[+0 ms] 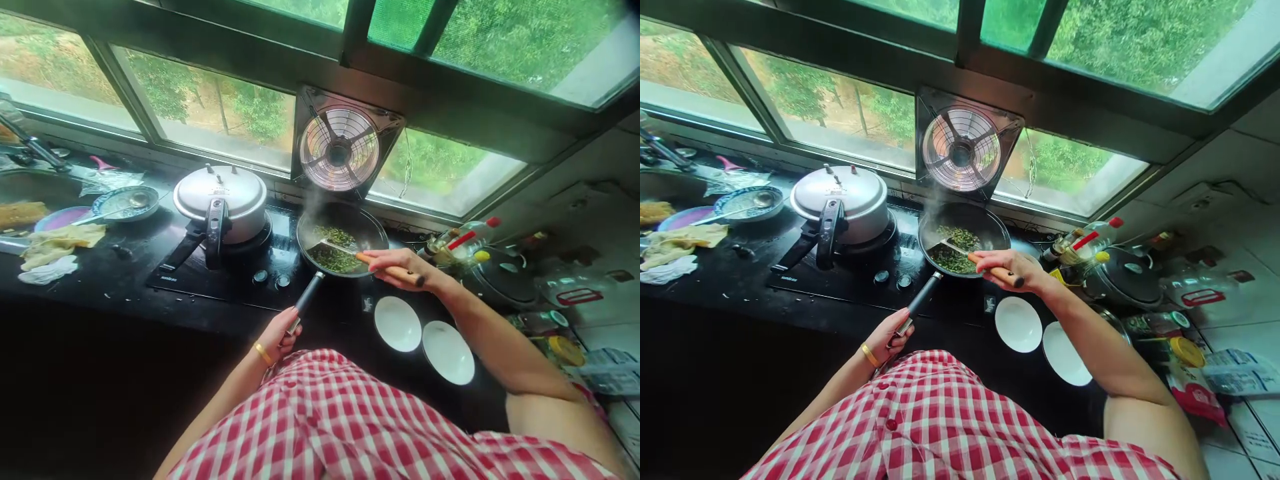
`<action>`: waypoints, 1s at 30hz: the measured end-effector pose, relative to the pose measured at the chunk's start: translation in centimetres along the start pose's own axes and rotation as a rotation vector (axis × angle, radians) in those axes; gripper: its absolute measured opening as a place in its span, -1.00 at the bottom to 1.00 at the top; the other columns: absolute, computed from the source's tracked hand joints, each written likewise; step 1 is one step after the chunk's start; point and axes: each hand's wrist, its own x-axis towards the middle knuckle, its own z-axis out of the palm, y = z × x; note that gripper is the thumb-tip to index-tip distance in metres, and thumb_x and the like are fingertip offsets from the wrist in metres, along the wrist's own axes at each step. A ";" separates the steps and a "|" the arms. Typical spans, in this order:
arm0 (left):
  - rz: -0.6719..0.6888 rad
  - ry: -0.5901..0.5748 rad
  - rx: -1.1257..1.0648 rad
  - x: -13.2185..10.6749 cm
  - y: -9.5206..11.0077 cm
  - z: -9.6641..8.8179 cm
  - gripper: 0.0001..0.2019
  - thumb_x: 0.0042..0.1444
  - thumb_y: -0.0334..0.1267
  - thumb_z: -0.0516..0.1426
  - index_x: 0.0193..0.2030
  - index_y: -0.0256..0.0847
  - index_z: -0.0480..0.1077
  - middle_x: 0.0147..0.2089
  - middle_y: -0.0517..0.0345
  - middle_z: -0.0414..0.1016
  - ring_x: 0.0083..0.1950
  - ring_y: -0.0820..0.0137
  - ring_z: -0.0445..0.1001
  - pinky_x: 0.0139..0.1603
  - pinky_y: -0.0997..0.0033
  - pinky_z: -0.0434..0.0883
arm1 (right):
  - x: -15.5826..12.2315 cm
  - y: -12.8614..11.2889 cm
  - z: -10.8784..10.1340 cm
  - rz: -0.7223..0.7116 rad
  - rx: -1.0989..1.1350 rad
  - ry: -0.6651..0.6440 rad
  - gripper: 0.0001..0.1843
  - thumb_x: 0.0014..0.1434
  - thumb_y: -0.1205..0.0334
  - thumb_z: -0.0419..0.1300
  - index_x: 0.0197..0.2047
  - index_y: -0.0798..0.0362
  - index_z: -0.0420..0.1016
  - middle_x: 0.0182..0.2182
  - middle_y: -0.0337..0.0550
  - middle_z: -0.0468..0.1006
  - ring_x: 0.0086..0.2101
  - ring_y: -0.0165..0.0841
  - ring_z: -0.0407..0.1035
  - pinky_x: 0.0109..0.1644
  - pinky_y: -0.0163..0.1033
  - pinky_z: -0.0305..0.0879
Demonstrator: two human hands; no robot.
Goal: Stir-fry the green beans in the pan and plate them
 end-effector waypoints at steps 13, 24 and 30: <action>-0.008 -0.013 0.018 0.0 0.1 0.0 -0.47 -0.11 0.15 0.24 -0.20 -0.13 0.12 -0.55 0.37 0.28 -0.73 0.70 -0.07 -0.77 0.72 -0.14 | -5.0 -2.5 -4.0 0.203 -0.021 0.106 -0.87 0.06 0.13 0.28 -0.31 -0.06 0.61 -0.16 -0.15 0.63 -0.09 -0.13 0.51 0.04 -0.11 0.48; 0.006 0.002 0.030 0.2 -0.1 0.0 -0.38 -0.20 0.24 0.24 -0.20 -0.12 0.09 -0.55 0.38 0.29 -0.72 0.71 -0.09 -0.75 0.72 -0.18 | -0.1 4.2 -4.7 0.644 0.254 0.648 -0.81 0.05 0.07 0.30 -0.33 -0.01 0.49 -0.45 -0.14 0.62 -0.40 -0.20 0.56 -0.34 -0.13 0.55; -0.018 0.024 0.029 0.2 -0.2 -0.1 -0.37 -0.21 0.26 0.23 -0.21 -0.12 0.09 -0.56 0.38 0.29 -0.72 0.71 -0.09 -0.74 0.71 -0.21 | 1.2 3.8 -4.4 0.538 0.400 0.598 -0.83 0.03 0.12 0.32 -0.32 -0.01 0.52 -0.42 -0.15 0.63 -0.40 -0.28 0.56 -0.34 -0.24 0.55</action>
